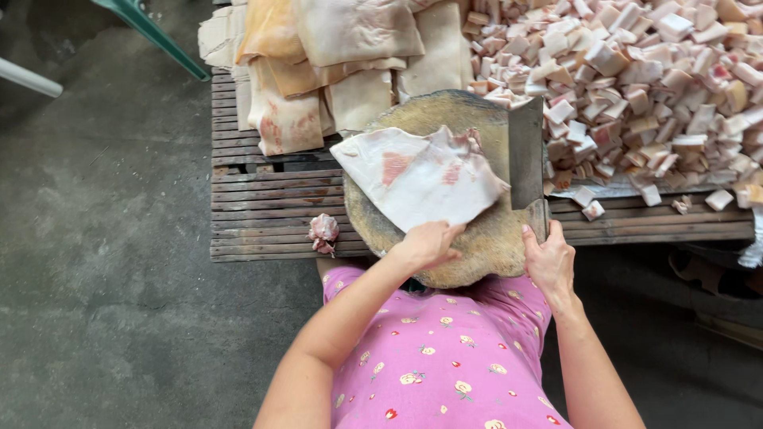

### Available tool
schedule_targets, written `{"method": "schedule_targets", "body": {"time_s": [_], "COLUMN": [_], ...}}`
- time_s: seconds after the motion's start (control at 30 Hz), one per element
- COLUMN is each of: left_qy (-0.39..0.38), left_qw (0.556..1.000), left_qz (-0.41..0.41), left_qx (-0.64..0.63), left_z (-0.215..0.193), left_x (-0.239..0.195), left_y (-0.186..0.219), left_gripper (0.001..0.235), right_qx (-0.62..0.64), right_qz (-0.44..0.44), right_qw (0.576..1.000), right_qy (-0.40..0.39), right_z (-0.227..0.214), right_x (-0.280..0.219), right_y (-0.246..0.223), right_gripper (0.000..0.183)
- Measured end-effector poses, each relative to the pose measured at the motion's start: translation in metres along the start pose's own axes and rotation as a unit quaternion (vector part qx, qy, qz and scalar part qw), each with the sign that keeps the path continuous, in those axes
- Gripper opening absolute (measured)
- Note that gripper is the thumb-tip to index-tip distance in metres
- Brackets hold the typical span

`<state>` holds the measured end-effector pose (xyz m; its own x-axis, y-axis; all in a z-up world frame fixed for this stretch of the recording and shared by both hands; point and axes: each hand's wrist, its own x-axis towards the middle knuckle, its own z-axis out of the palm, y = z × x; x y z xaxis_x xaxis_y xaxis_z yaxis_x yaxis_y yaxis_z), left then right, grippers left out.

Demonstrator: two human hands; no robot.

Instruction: The person chops large pieces of processed pork skin into smaller cubes using a large cleaver on a wooden cutting board, moving the pieces aside into a pile.

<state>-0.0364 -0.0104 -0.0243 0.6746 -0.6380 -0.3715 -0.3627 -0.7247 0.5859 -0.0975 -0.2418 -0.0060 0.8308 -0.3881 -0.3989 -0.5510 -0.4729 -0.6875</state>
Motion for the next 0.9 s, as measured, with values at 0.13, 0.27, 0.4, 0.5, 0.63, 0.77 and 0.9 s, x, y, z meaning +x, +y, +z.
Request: {"method": "schedule_targets", "body": {"time_s": [0.13, 0.27, 0.4, 0.5, 0.63, 0.77, 0.9], "left_qy": [0.12, 0.259, 0.166, 0.18, 0.202, 0.306, 0.238], "left_qw": [0.958, 0.907, 0.856, 0.838, 0.821, 0.845, 0.863], "left_qz": [-0.194, -0.267, -0.321, -0.324, -0.353, -0.223, -0.214], "left_qx": [-0.175, -0.197, -0.369, -0.401, -0.4, -0.377, -0.39], "left_z": [0.024, 0.019, 0.028, 0.033, 0.046, 0.063, 0.06], "left_x": [-0.022, -0.054, -0.04, -0.023, -0.001, 0.017, 0.001], "left_y": [-0.044, -0.095, -0.089, -0.069, -0.05, -0.047, -0.07], "left_gripper": [0.036, 0.036, 0.04, 0.045, 0.057, 0.059, 0.053], "right_qx": [0.034, 0.046, 0.054, 0.03, 0.008, -0.133, -0.18], "right_qz": [0.028, 0.029, 0.003, -0.046, -0.087, -0.164, -0.193], "right_qw": [0.999, 0.998, 0.999, 0.998, 0.996, 0.976, 0.964], "right_qy": [-0.01, -0.016, 0.001, 0.018, -0.025, -0.043, -0.034], "right_z": [-0.012, -0.011, -0.011, -0.008, 0.007, 0.032, 0.039], "right_x": [-0.001, 0.006, 0.001, -0.006, 0.003, 0.023, 0.016], "right_y": [0.017, 0.017, 0.009, 0.001, -0.004, -0.002, 0.006], "right_gripper": [0.035, 0.035, 0.034, 0.034, 0.037, 0.035, 0.038]}}
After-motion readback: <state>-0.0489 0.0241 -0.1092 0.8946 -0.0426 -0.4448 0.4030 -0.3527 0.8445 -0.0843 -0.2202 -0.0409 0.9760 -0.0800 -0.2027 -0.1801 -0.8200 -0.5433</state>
